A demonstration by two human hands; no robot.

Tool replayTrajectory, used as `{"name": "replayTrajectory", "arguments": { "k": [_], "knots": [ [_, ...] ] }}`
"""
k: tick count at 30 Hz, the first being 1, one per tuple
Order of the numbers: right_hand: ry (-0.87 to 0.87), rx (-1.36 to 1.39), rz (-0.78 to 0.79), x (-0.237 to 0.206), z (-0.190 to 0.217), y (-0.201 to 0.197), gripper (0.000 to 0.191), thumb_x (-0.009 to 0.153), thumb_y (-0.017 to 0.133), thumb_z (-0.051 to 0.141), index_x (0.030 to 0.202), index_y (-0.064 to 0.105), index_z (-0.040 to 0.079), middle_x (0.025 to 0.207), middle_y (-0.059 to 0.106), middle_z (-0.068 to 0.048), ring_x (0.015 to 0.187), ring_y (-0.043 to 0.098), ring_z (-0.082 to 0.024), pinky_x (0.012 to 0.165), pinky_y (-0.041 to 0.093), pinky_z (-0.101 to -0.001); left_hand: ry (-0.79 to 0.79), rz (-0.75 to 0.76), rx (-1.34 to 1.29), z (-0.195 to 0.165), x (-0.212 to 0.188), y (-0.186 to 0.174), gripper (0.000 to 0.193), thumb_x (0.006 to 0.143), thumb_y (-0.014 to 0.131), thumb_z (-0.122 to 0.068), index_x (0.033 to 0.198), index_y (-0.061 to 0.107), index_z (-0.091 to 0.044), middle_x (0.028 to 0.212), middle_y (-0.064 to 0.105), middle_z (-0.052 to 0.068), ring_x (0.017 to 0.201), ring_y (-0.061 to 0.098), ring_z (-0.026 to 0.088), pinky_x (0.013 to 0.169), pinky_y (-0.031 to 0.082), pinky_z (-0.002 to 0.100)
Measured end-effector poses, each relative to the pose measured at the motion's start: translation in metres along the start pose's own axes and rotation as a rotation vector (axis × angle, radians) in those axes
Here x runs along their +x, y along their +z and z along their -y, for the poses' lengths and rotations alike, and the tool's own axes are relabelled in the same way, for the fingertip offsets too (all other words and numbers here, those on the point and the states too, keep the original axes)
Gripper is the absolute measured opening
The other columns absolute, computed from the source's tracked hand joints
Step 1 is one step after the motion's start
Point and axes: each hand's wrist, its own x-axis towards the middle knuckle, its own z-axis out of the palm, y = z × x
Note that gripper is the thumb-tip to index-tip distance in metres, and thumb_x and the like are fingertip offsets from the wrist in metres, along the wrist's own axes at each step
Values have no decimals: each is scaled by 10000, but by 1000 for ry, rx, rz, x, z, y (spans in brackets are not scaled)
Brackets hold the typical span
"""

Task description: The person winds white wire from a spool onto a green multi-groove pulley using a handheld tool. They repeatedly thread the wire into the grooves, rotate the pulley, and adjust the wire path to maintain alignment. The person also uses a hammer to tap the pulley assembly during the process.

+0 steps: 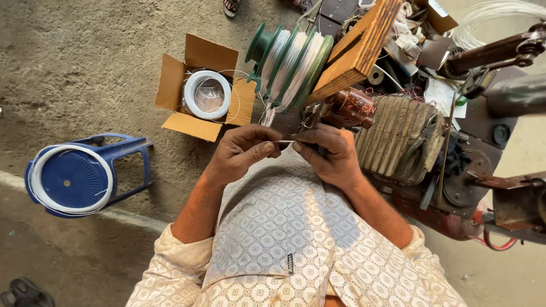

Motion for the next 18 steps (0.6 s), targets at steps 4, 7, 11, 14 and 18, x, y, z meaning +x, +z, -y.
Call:
{"name": "replayTrajectory", "arguments": {
  "k": [4, 7, 11, 14, 18],
  "knots": [
    [-61, -12, 48, -3, 0, -13, 176, 878, 822, 47, 1031, 734, 42, 852, 709, -65, 695, 683, -168, 591, 507, -306, -25, -65, 189, 18, -1, 5, 201, 1005, 704, -82, 1171, 712, 32, 980, 762, 83, 918, 719, 128, 835, 612, 273],
    [-123, 3, 82, -8, 1, -17, 194, 878, 825, 39, 1038, 715, 45, 928, 722, -78, 773, 709, -181, 648, 542, -304, 43, -92, 350, 23, -4, 4, 187, 989, 731, -60, 1155, 725, 27, 989, 771, 85, 921, 724, 126, 827, 611, 260],
    [-158, 61, 83, -10, 3, -27, 199, 866, 801, 12, 1045, 722, 45, 1049, 710, -109, 907, 720, -207, 759, 572, -304, 233, -269, 281, 14, 6, -9, 266, 1020, 730, -71, 1268, 677, 7, 1112, 755, 80, 968, 684, 119, 826, 573, 250],
    [-173, 71, 45, -8, 8, -31, 181, 897, 787, -6, 1045, 692, 38, 1138, 682, -122, 1010, 699, -215, 859, 560, -320, 356, -287, 194, -1, 25, -31, 365, 1061, 689, -130, 1395, 577, -34, 1275, 692, 61, 1192, 628, 124, 1023, 522, 263],
    [-170, 74, -38, -3, 21, -27, 174, 913, 787, -2, 1046, 685, 43, 1191, 687, -123, 1033, 690, -201, 837, 549, -294, 272, -149, 194, -2, 52, -50, 453, 1084, 644, -229, 1475, 516, -38, 1357, 650, 45, 1299, 586, 115, 1108, 477, 247]
  ]
}}
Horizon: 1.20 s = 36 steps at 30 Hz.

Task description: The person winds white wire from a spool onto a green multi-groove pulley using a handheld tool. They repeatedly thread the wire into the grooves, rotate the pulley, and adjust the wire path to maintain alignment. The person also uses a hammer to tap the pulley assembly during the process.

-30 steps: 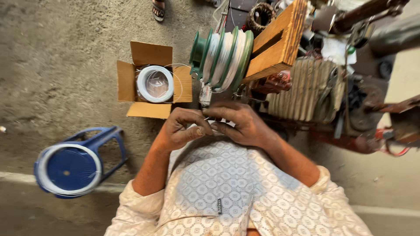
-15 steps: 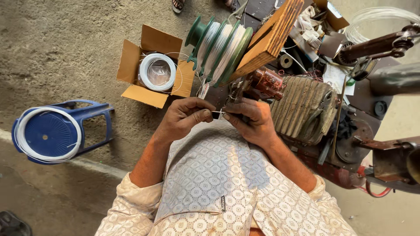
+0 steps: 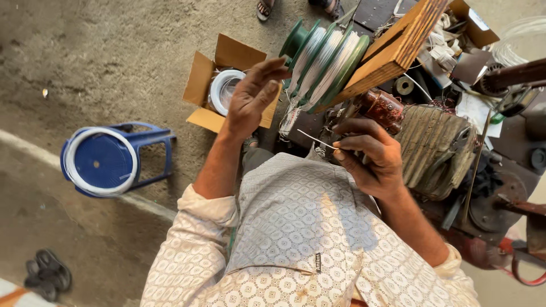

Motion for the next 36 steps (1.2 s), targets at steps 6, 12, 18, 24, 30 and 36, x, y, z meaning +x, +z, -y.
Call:
{"name": "replayTrajectory", "arguments": {
  "k": [6, 12, 18, 24, 30, 36],
  "knots": [
    [55, -118, -123, 17, 22, 13, 163, 866, 817, 31, 985, 705, 32, 1253, 698, -168, 732, 536, -76, 681, 479, -237, -212, 187, -175, 28, 32, -18, 437, 1064, 695, -227, 1400, 609, 39, 1239, 723, 68, 1119, 634, 122, 971, 515, 264],
    [36, -107, -257, 36, 33, 47, 133, 947, 790, 67, 993, 675, 19, 1370, 635, -180, 953, 638, -149, 793, 527, -236, -144, 455, -173, 23, 46, -25, 353, 1005, 756, -104, 1311, 638, 29, 1246, 717, 87, 1180, 666, 152, 1072, 555, 331],
    [110, -121, -426, 38, 38, 70, 165, 1006, 772, 138, 1030, 704, -10, 1420, 608, -154, 1150, 604, -132, 962, 513, -257, 87, 448, 341, -2, 54, -15, 256, 979, 728, -35, 1209, 632, 27, 1067, 696, 104, 992, 717, 223, 900, 587, 326],
    [173, -107, -539, 38, 39, 74, 169, 1013, 783, 161, 1058, 719, 11, 1432, 602, -139, 1230, 605, -141, 1006, 527, -250, 357, 433, 622, -24, 55, -8, 293, 968, 725, 17, 1235, 604, 20, 1112, 642, 179, 932, 684, 401, 766, 563, 445],
    [186, -223, -518, 40, 41, 77, 155, 991, 773, 159, 979, 721, 13, 1478, 579, -140, 1343, 565, -185, 1039, 519, -298, 360, 348, 761, -18, 46, 4, 391, 963, 715, -28, 1324, 572, 12, 1169, 608, 166, 920, 697, 395, 773, 594, 446],
    [211, -594, -420, 44, 42, 90, 79, 910, 719, 74, 876, 721, 3, 1513, 556, -196, 1486, 504, -309, 1129, 529, -386, -11, 466, 369, -7, 56, -8, 287, 967, 725, -40, 1249, 680, -8, 1066, 737, 104, 911, 755, 215, 841, 630, 343]
  ]
}}
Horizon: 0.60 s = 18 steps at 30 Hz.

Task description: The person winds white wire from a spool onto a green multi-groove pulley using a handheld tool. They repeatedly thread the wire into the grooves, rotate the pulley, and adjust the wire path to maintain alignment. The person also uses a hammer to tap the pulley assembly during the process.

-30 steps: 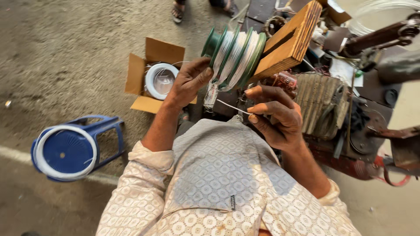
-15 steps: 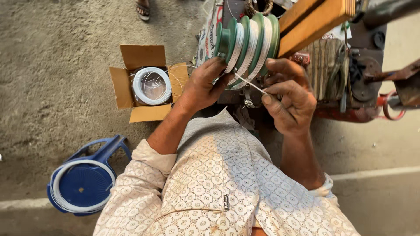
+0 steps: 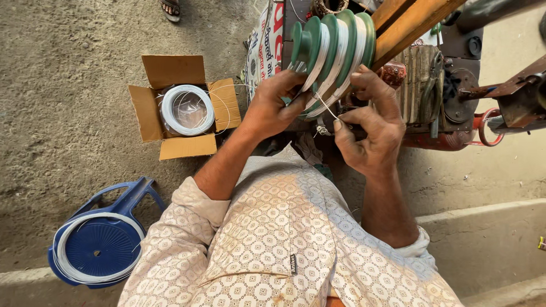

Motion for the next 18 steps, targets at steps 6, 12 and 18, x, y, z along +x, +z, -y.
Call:
{"name": "replayTrajectory", "arguments": {
  "k": [6, 12, 18],
  "knots": [
    [-103, -290, 60, 3, 4, 12, 57, 815, 772, 60, 849, 748, 21, 1452, 565, -202, 1491, 445, -379, 1238, 448, -517, -146, 162, -554, 14, 2, -7, 338, 1003, 701, -38, 1314, 622, 67, 1217, 716, 142, 1117, 693, 179, 995, 587, 334],
    [-96, -352, 108, 3, 7, 15, 91, 897, 840, 84, 981, 808, 74, 1497, 538, -170, 1520, 377, -378, 1225, 468, -455, -216, 211, -765, 21, 5, -10, 372, 979, 710, -44, 1332, 615, 28, 1270, 705, 120, 1177, 691, 176, 1058, 579, 333],
    [-130, -452, 158, 5, 6, 11, 110, 924, 874, 137, 1014, 824, 96, 1515, 534, -148, 1516, 361, -362, 1256, 402, -460, -205, 111, -875, 30, -2, -1, 397, 933, 778, -40, 1289, 607, -8, 1237, 681, 89, 1187, 671, 171, 1073, 576, 347]
  ]
}}
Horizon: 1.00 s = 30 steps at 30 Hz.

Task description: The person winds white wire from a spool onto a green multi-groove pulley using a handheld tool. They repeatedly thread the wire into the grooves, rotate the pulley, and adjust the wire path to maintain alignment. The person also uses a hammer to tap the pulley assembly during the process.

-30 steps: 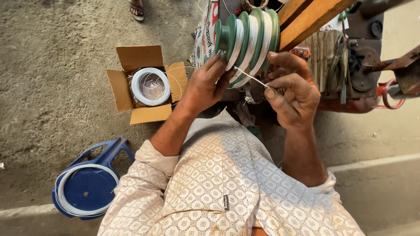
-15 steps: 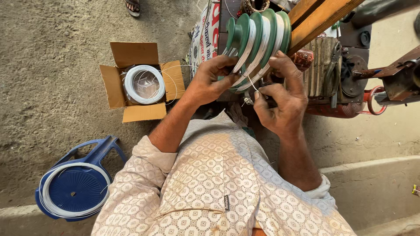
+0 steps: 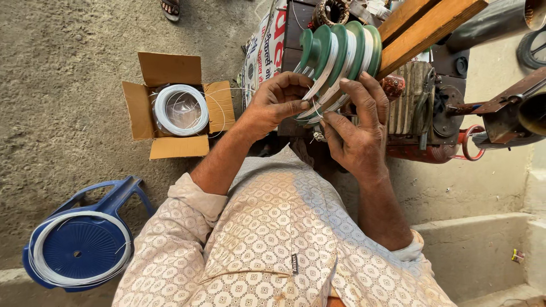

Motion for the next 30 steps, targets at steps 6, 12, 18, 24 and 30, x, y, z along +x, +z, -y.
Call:
{"name": "replayTrajectory", "arguments": {
  "k": [6, 12, 18, 24, 30],
  "knots": [
    [-14, -141, -11, 4, 1, 0, 124, 913, 882, 185, 1013, 832, 131, 1458, 609, -103, 1469, 412, -317, 1198, 292, -493, 66, -193, -119, 26, -6, 10, 300, 937, 795, 6, 1184, 626, 11, 1140, 721, 126, 1089, 703, 198, 1028, 592, 361],
    [-13, -153, -46, 8, -6, 6, 125, 961, 890, 216, 1026, 818, 137, 1419, 653, -83, 1439, 461, -302, 1222, 324, -469, 105, -224, -97, 28, -11, 10, 229, 941, 742, -29, 1161, 708, 23, 1113, 750, 130, 1035, 733, 200, 989, 599, 345],
    [9, -115, -89, 6, -8, 13, 128, 953, 888, 229, 1011, 814, 143, 1373, 666, -73, 1416, 466, -292, 1223, 386, -448, 41, -142, -107, 14, -7, 3, 194, 962, 750, -91, 1126, 723, 10, 1082, 754, 121, 1015, 724, 173, 965, 605, 336],
    [15, -112, -98, 6, -9, 16, 125, 954, 882, 229, 1029, 819, 150, 1362, 669, -65, 1405, 464, -283, 1222, 376, -442, 2, -184, -62, 10, -1, 6, 190, 887, 817, -86, 1037, 725, -13, 1013, 759, 106, 965, 736, 171, 930, 618, 333],
    [2, -204, -148, 6, -11, 21, 117, 987, 857, 267, 1034, 827, 165, 1327, 687, -8, 1275, 509, -228, 1120, 335, -434, 34, -142, -55, -1, 0, 13, 269, 887, 862, -56, 1067, 668, -9, 1030, 736, 102, 991, 722, 159, 928, 611, 341]
  ]
}}
